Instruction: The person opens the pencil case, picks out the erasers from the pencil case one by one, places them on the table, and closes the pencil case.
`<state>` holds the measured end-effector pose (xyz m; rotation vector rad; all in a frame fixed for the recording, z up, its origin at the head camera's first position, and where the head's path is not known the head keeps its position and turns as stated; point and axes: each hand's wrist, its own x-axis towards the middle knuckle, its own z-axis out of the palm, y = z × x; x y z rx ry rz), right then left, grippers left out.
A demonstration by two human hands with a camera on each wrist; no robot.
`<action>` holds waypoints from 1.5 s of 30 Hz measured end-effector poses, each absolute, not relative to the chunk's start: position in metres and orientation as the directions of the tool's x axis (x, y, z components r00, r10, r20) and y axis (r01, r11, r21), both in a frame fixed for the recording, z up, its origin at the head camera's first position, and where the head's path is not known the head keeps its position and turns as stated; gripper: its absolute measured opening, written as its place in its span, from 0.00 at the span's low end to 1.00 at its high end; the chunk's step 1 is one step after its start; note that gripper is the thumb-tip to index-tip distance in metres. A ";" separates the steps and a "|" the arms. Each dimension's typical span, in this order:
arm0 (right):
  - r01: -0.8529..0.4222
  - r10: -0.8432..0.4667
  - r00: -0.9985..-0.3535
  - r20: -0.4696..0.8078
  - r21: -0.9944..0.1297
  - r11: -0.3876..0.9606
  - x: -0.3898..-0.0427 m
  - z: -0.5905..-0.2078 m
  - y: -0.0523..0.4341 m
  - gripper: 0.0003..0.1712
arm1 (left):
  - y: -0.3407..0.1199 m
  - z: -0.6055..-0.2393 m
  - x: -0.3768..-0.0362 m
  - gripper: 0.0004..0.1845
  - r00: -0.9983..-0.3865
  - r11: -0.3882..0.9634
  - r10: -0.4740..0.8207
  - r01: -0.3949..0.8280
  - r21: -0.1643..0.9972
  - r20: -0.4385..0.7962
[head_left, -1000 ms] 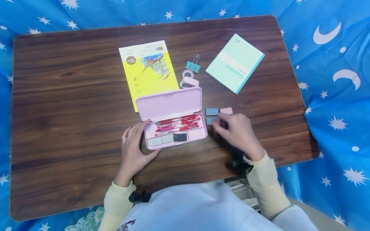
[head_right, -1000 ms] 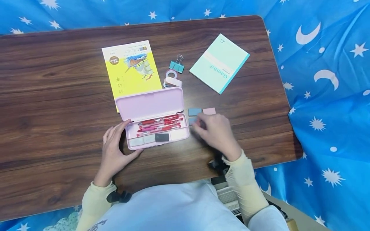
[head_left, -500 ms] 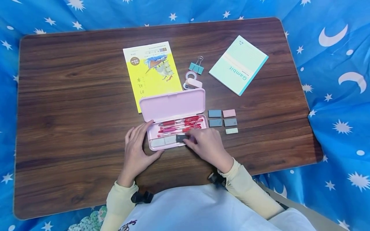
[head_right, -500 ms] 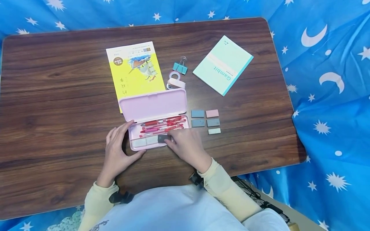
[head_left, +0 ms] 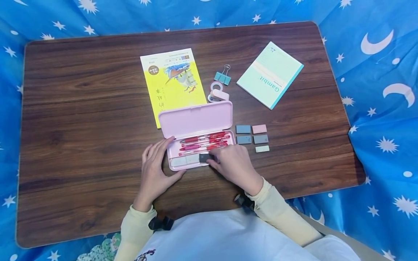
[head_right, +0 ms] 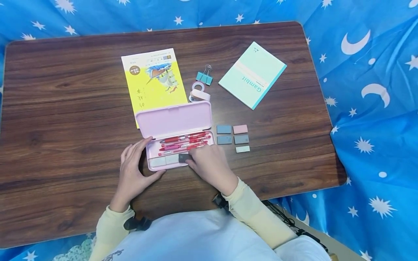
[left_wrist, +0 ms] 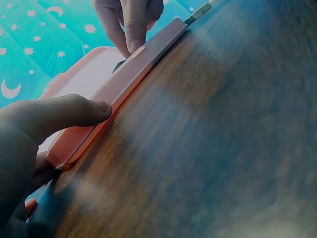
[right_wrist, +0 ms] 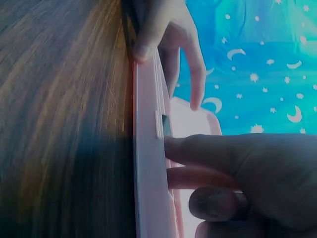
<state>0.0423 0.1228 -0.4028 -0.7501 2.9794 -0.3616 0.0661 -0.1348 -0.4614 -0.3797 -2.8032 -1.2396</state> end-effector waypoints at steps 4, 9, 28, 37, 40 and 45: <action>-0.485 -0.499 -0.867 0.003 -0.235 0.842 0.042 -0.403 0.121 0.10 | -0.135 -0.460 0.066 0.57 -0.967 0.649 0.203 0.249 0.719 0.151; -0.430 -0.470 -0.883 -0.015 -0.378 0.820 0.041 -0.406 0.122 0.10 | -0.135 -0.460 0.066 0.57 -0.968 0.652 0.202 0.247 0.717 0.150; -0.239 -0.393 -0.900 -0.186 -0.544 0.804 0.015 -0.376 0.230 0.09 | -0.134 -0.462 0.066 0.56 -0.963 0.634 0.197 0.268 0.726 0.184; -0.218 -0.329 -0.902 -0.279 -0.365 0.905 0.014 -0.386 0.225 0.08 | -0.134 -0.462 0.066 0.56 -0.964 0.630 0.194 0.263 0.731 0.179; -0.220 -0.311 -0.912 -0.269 -0.320 0.921 0.014 -0.389 0.222 0.08 | -0.134 -0.462 0.067 0.56 -0.965 0.629 0.191 0.261 0.732 0.180; -0.218 -0.304 -0.923 -0.237 -0.331 0.918 0.017 -0.393 0.221 0.11 | -0.134 -0.462 0.066 0.57 -0.965 0.635 0.197 0.262 0.727 0.176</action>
